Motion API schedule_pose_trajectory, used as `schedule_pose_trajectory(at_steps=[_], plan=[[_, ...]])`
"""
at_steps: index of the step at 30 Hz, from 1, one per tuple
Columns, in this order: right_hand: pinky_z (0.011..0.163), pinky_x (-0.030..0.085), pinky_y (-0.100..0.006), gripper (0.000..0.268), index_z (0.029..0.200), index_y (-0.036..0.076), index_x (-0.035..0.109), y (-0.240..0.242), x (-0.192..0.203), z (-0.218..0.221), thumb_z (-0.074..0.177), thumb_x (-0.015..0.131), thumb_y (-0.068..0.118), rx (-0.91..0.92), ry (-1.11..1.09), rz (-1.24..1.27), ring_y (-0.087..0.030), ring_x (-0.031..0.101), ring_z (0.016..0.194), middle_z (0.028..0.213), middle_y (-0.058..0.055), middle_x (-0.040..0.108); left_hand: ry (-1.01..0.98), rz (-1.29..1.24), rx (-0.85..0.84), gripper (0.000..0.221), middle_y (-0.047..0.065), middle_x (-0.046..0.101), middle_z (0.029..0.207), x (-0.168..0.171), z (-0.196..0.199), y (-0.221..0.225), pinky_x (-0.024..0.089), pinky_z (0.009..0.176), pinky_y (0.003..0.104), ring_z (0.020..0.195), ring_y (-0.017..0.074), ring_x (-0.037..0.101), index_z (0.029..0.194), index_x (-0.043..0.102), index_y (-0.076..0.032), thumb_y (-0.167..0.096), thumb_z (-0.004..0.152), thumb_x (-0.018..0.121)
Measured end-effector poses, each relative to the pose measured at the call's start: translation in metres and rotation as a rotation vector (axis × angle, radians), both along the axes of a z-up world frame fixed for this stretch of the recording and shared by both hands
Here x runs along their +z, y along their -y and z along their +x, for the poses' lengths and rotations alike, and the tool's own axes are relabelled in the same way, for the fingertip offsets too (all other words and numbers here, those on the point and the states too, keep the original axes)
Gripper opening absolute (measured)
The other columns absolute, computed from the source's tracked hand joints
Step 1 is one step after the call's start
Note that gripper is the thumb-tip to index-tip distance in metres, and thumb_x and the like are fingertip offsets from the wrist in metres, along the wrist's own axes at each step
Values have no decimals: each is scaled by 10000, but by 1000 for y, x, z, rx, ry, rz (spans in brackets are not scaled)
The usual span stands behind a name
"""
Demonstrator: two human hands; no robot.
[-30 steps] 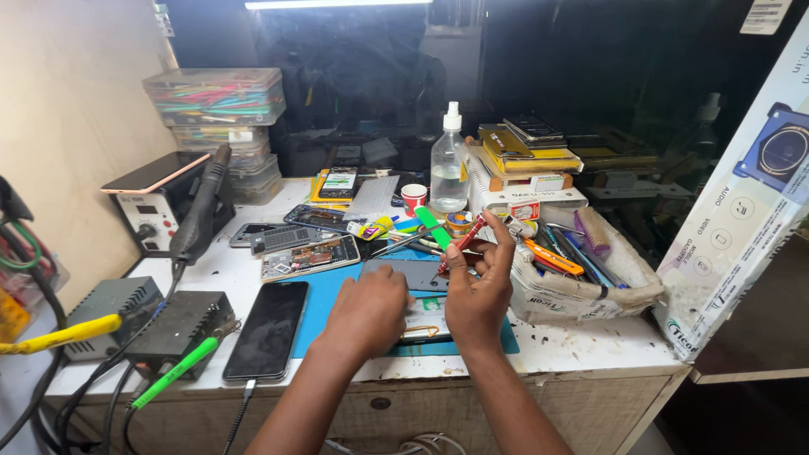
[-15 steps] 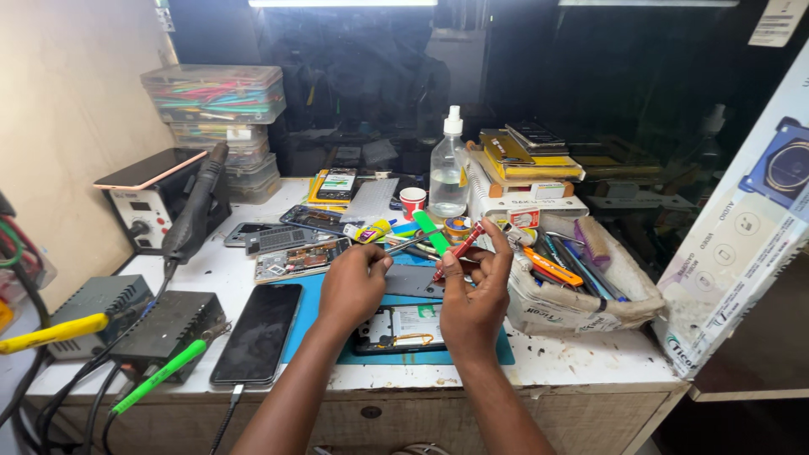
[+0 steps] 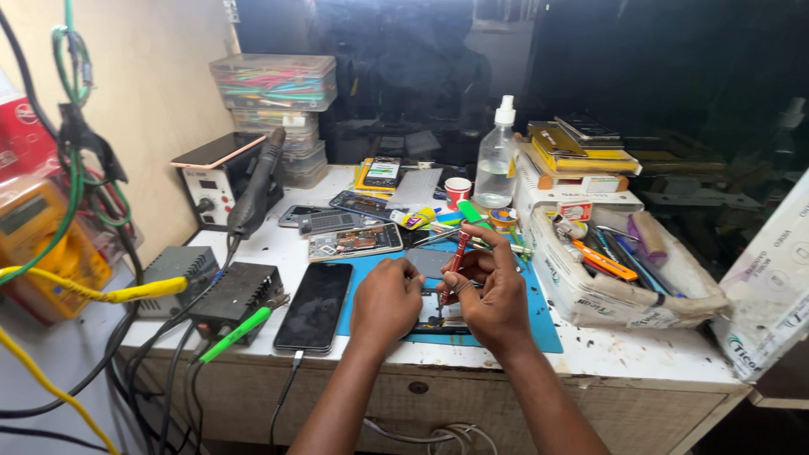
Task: The person uses a pry tool to open the back of a mobile phone and then unscrews the internal components with a small screwdriver at a repair bench.
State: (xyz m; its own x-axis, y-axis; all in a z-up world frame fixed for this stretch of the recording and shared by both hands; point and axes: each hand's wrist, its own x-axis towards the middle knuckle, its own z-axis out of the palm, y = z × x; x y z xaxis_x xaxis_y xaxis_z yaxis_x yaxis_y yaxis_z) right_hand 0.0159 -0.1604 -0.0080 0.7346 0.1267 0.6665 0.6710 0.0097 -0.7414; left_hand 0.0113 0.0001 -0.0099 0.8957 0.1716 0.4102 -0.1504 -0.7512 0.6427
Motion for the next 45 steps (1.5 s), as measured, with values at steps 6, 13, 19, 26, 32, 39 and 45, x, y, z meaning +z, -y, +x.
schedule_pose_trajectory(at_steps=[6,13,19,26,32,39,45], plan=[[688,667,-316,601,1389,115,465,-3,3,-8,862,686,-69,-9,10,-105,-158,756,806,933,-85,712,27,19,-9,214,133,697,980,-1,2,-3,513,810,473,919,337,679,954,714,-58,-263,893,699],[713,670,-316,613,1404,140,452,-2,-1,-6,874,676,-73,29,25,-118,-160,768,824,951,-87,734,44,21,-14,215,139,706,982,-4,4,-3,513,816,475,936,340,680,952,719,-59,-264,892,695],[793,610,-310,576,1436,177,437,1,-2,-5,942,644,-38,78,-6,-204,-126,719,941,1032,-42,755,37,30,-10,197,145,704,998,0,2,-4,513,824,479,938,346,679,963,724,-63,-243,893,686],[814,580,-321,708,1425,223,415,5,-13,10,862,706,-92,223,-30,-116,-116,664,826,873,-37,668,27,8,-12,214,144,702,983,-1,2,-4,510,820,475,927,341,679,951,723,-50,-256,905,686],[808,602,-336,662,1447,202,437,1,-12,9,883,506,-137,278,-104,-77,-147,706,843,907,-73,717,277,-159,-39,158,132,690,927,-1,-4,-6,521,756,449,869,313,677,923,716,-11,-160,899,668],[811,557,-297,635,1464,171,446,2,-4,1,910,697,-11,225,-40,-92,-118,635,895,978,-34,654,229,-182,-173,100,86,678,894,-13,-66,-3,510,758,423,824,266,662,922,753,-76,-110,828,746],[749,551,-283,621,1425,175,446,1,-8,6,898,752,53,198,-49,-67,-101,637,830,911,-20,670,323,28,-199,184,54,669,866,-13,-69,1,463,781,423,855,272,624,927,804,-108,-133,745,814]])
